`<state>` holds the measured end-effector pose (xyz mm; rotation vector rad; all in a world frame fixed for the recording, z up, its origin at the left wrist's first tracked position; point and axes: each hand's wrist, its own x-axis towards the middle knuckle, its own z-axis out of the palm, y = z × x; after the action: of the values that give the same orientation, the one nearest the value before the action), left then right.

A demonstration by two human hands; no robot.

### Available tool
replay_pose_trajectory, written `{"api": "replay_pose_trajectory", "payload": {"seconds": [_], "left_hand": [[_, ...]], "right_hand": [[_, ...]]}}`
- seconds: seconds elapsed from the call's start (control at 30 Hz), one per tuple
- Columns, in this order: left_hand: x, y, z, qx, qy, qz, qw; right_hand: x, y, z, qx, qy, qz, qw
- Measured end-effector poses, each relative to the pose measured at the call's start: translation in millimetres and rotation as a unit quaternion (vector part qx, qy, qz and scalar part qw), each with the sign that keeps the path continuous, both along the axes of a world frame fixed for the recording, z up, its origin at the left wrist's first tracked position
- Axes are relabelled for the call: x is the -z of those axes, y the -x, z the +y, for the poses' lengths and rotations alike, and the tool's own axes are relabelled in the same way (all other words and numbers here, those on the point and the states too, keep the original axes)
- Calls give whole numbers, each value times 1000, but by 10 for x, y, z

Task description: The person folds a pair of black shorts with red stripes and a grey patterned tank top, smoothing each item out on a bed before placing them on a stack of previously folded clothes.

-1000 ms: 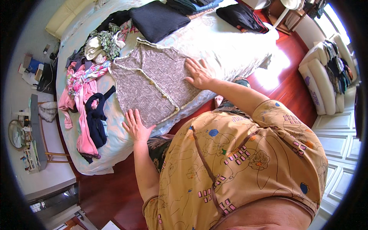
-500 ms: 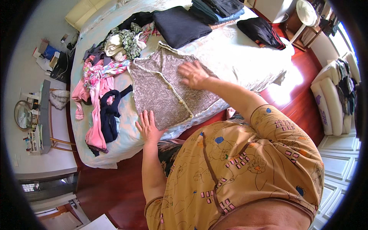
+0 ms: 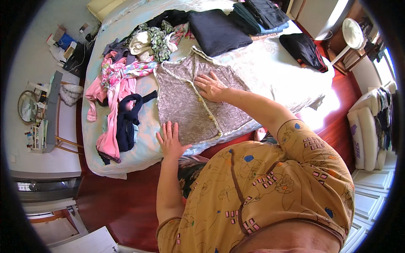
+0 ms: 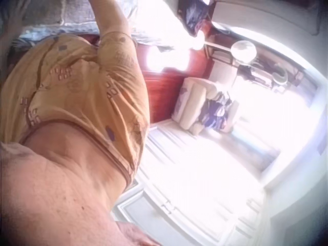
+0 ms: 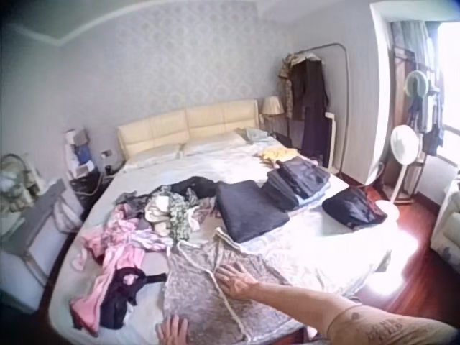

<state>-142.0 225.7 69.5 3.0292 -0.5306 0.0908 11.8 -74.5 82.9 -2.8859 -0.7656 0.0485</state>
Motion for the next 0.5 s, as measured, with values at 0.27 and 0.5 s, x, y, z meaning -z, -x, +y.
{"api": "replay_pose_trajectory", "payload": {"seconds": [0.27,0.5], "left_hand": [[88,-11,39,18,30,-31,999],[-3,-5,27,-4,10,33,999]], "right_hand": [[140,-706,-480,124,-9,-17,992],[176,-129,-166,90,-53,-143,984]]}}
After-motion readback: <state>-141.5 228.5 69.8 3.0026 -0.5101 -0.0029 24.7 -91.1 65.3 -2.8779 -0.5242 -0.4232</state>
